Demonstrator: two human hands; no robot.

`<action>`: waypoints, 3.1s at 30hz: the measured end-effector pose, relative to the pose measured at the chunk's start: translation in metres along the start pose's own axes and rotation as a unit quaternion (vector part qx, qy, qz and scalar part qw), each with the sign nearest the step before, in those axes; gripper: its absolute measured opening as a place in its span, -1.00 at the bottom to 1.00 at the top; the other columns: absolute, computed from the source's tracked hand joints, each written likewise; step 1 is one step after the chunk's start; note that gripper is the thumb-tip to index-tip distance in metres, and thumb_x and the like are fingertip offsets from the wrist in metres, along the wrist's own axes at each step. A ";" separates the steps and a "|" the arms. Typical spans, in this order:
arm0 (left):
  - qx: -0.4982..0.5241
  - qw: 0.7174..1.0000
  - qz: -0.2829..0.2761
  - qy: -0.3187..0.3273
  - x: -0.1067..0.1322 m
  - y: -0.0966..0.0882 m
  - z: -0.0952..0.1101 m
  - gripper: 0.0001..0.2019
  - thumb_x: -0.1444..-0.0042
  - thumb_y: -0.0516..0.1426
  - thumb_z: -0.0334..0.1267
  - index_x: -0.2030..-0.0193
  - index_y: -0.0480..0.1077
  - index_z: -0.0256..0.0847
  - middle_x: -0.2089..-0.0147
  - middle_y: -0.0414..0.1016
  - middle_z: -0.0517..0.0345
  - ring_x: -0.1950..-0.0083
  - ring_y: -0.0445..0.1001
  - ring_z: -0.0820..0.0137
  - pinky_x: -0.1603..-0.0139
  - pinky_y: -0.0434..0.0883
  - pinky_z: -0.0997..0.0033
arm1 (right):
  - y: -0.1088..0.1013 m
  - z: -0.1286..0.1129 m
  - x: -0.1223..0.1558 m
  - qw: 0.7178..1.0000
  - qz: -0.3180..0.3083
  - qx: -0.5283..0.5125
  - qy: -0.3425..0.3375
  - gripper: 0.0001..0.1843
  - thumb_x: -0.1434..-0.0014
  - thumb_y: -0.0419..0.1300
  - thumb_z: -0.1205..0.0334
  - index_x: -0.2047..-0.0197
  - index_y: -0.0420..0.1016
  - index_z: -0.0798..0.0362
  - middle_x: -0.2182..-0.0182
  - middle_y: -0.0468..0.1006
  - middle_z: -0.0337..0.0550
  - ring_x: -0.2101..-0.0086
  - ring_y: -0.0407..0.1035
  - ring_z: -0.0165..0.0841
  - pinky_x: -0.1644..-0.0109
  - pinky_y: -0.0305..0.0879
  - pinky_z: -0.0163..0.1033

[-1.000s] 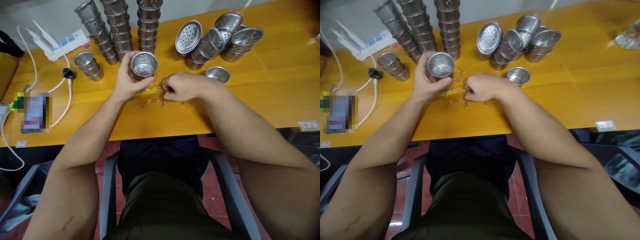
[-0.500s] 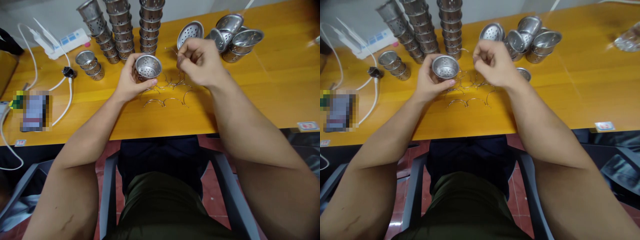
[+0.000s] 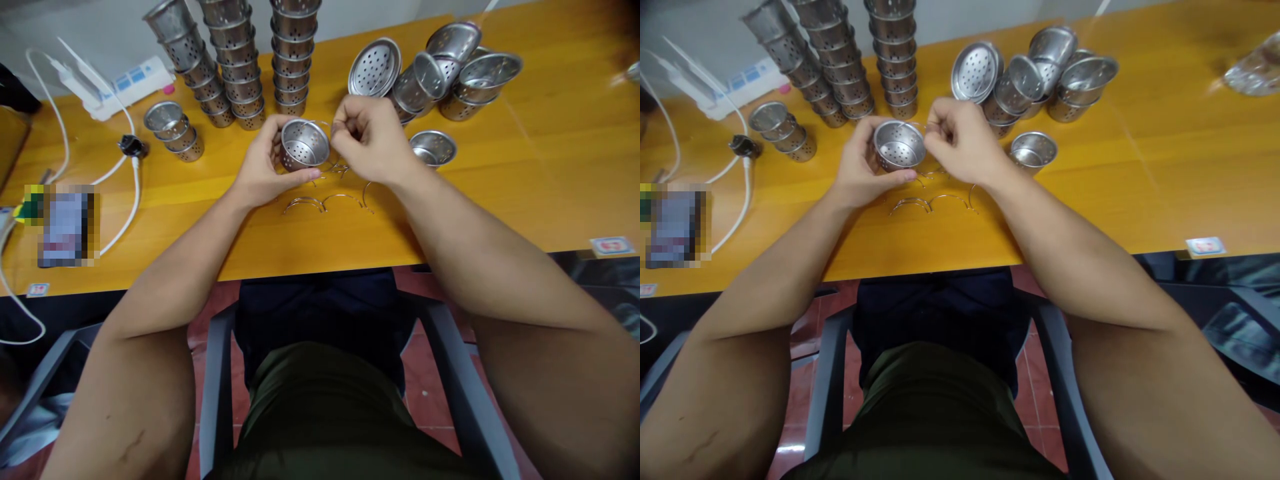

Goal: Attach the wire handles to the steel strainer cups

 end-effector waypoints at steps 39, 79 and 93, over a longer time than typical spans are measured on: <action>-0.010 0.995 0.009 -0.096 -0.001 0.002 0.059 -0.13 -0.18 0.67 0.69 -0.22 0.66 0.04 -0.17 0.83 -0.02 -0.18 0.80 -0.05 -0.26 0.73 -0.12 | 0.016 0.023 -0.011 0.954 0.070 -0.242 -0.161 -0.22 -0.62 0.57 -0.71 0.08 0.64 -0.13 0.36 0.46 -0.26 0.43 0.21 -0.31 0.35 0.39 -0.10; 0.032 0.992 -0.048 -0.110 0.003 0.005 0.035 -0.03 -0.02 0.69 0.78 -0.25 0.70 0.10 -0.17 0.78 -0.06 -0.27 0.83 -0.18 -0.44 0.79 -0.28 | 0.018 0.013 -0.007 0.931 -0.059 -0.325 -0.158 -0.18 -0.15 0.92 -0.66 0.09 0.84 -0.13 0.24 0.78 -0.15 0.28 0.63 -0.22 0.12 0.72 -0.06; 0.064 0.986 -0.082 -0.128 0.005 0.009 0.042 -0.03 -0.03 0.74 0.70 -0.26 0.69 0.04 -0.24 0.78 -0.10 -0.31 0.82 -0.16 -0.44 0.78 -0.16 | 0.025 0.015 -0.006 0.920 -0.099 -0.348 -0.150 -0.17 -0.14 0.93 -0.65 0.08 0.89 -0.09 0.25 0.80 -0.11 0.29 0.62 -0.24 0.14 0.67 -0.09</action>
Point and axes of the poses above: each hand's wrist, its own x-axis away from the middle knuckle, its own y-axis out of the palm, z = x × y, the point moved 7 cm from there along -x, towards the middle knuckle
